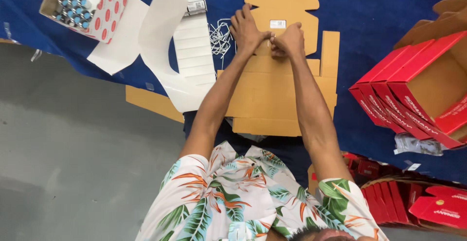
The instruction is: The person folds cardboard boxes on a table and places red inserts inside them. They assemble the outer cardboard structure by hand and then fit the pre-formed red components into the interior.
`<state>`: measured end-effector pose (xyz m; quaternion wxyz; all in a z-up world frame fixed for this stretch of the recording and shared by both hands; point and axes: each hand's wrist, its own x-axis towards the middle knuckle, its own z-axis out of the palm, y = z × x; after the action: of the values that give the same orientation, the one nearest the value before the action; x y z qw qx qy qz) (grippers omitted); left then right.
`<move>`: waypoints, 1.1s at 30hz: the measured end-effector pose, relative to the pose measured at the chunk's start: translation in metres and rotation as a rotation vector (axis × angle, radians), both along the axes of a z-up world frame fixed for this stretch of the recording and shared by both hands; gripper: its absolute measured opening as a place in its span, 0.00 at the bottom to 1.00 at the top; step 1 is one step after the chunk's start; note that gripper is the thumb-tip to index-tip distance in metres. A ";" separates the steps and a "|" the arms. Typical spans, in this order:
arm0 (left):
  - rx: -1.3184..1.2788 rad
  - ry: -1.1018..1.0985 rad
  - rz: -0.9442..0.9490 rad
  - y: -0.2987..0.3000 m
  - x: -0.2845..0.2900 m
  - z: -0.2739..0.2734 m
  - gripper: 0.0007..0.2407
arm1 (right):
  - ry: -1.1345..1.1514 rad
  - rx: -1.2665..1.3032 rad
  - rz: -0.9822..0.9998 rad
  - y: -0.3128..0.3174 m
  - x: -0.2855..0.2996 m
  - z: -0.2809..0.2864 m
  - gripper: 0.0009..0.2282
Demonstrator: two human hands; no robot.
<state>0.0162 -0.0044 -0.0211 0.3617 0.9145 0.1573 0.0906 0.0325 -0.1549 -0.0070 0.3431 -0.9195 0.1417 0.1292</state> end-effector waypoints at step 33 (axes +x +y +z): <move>0.082 -0.027 -0.023 -0.005 -0.007 0.000 0.30 | -0.279 0.011 0.118 -0.026 -0.036 -0.011 0.34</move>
<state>0.0087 -0.0091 -0.0209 0.3270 0.9290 0.1380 0.1050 -0.0038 -0.1811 -0.0175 0.3561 -0.9335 0.0377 0.0206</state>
